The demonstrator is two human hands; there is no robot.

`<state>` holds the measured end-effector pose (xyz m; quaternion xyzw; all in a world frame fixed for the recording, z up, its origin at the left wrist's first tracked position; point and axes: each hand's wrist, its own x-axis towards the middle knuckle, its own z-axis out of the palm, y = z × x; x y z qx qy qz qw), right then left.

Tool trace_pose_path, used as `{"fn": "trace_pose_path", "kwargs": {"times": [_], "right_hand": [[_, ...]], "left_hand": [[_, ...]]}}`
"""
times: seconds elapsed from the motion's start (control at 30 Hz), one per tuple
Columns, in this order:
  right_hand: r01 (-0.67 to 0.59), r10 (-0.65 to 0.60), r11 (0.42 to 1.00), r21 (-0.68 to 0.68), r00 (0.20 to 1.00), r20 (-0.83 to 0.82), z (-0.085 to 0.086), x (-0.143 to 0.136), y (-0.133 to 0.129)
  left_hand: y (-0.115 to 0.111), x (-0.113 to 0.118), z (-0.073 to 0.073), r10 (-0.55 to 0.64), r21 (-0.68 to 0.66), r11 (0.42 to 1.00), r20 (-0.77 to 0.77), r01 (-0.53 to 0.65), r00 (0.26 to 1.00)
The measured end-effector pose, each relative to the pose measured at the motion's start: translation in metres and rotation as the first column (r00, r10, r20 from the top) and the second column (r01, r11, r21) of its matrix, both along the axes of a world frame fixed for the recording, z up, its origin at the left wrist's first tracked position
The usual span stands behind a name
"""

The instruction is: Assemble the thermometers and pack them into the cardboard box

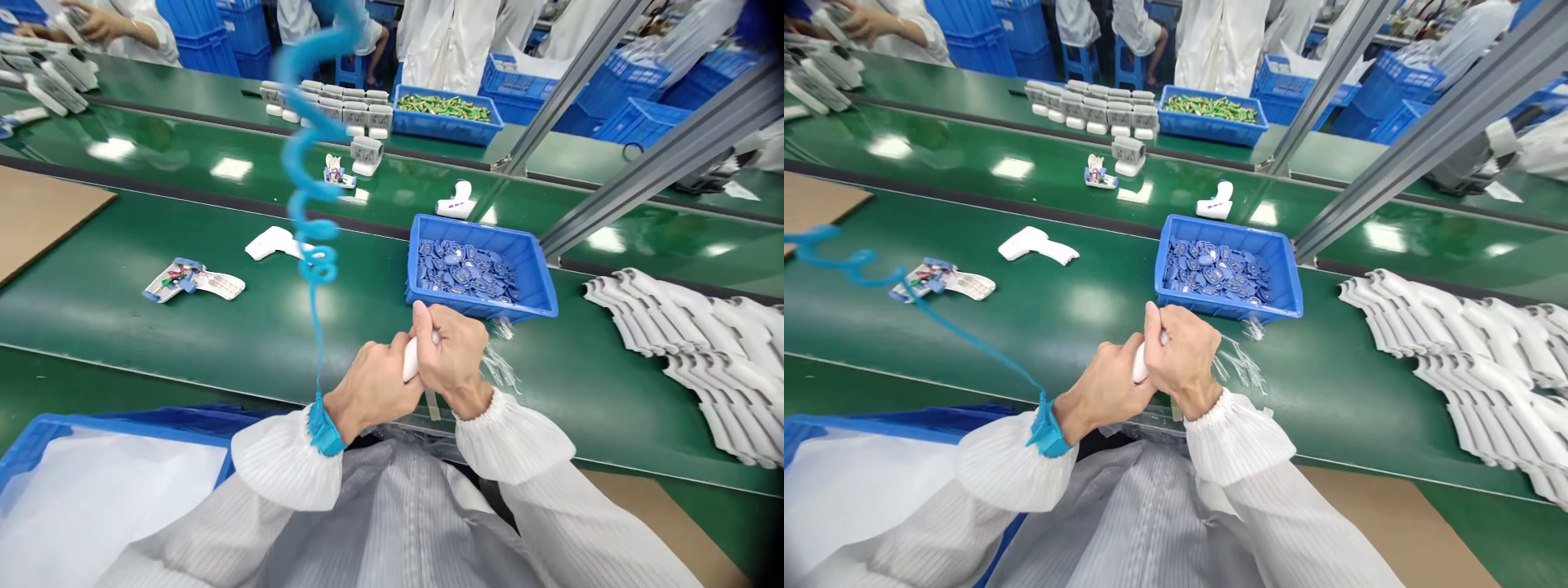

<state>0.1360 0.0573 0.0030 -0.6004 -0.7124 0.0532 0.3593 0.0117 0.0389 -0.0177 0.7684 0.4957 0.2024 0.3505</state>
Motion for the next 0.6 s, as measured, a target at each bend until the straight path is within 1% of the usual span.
{"fn": "trace_pose_path", "kwargs": {"times": [0.07, 0.1, 0.17, 0.23, 0.3, 0.33, 0.37, 0.4, 0.47, 0.5, 0.53, 0.57, 0.6], "right_hand": [[-0.048, 0.044, 0.992, -0.115, 0.998, -0.039, 0.003, 0.008, 0.009], [-0.062, 0.052, 0.982, -0.178, 0.997, -0.059, 0.006, 0.016, 0.018], [-0.031, 0.019, 0.965, -0.259, 0.999, -0.049, 0.012, 0.037, 0.043], [0.028, -0.005, 0.956, -0.293, 0.997, 0.078, 0.013, 0.06, 0.076], [0.028, 0.059, 0.936, -0.35, 0.97, 0.236, 0.007, 0.076, 0.108], [0.017, 0.098, 0.925, -0.38, 0.955, 0.282, 0.002, 0.08, 0.121], [0.006, 0.127, 0.915, -0.404, 0.945, 0.301, -0.003, 0.083, 0.132], [0.0, 0.139, 0.91, -0.415, 0.943, 0.303, -0.008, 0.083, 0.14], [0.001, 0.129, 0.911, -0.412, 0.949, 0.289, -0.014, 0.082, 0.149], [0.005, 0.117, 0.915, -0.404, 0.954, 0.276, -0.015, 0.082, 0.15], [0.009, 0.099, 0.92, -0.391, 0.962, 0.256, -0.015, 0.083, 0.148], [0.016, 0.077, 0.926, -0.377, 0.97, 0.229, -0.013, 0.085, 0.145], [0.024, 0.053, 0.931, -0.365, 0.978, 0.2, -0.01, 0.087, 0.14]], "left_hand": [[-0.001, -0.006, 0.005, 0.058, -0.054, 0.997, 0.013, -0.057, 0.998], [0.0, -0.013, 0.009, 0.086, -0.096, 0.992, 0.009, -0.084, 0.996], [0.005, -0.036, 0.017, 0.126, -0.154, 0.979, -0.046, -0.132, 0.991], [0.013, -0.06, 0.024, 0.16, -0.121, 0.977, -0.113, -0.173, 0.981], [0.023, -0.075, 0.027, 0.189, 0.019, 0.982, -0.197, -0.189, 0.962], [0.027, -0.077, 0.028, 0.182, 0.116, 0.981, -0.267, -0.155, 0.947], [0.032, -0.075, 0.027, 0.153, 0.208, 0.975, -0.36, -0.081, 0.92], [0.036, -0.071, 0.027, 0.109, 0.274, 0.961, -0.464, 0.025, 0.879], [0.043, -0.059, 0.027, 0.013, 0.312, 0.922, -0.619, 0.231, 0.785], [0.045, -0.054, 0.027, -0.015, 0.309, 0.908, -0.649, 0.282, 0.76], [0.047, -0.05, 0.028, -0.016, 0.309, 0.909, -0.646, 0.281, 0.763], [0.049, -0.047, 0.029, 0.004, 0.307, 0.922, -0.615, 0.235, 0.789], [0.05, -0.046, 0.031, 0.043, 0.296, 0.943, -0.563, 0.153, 0.825]]}}
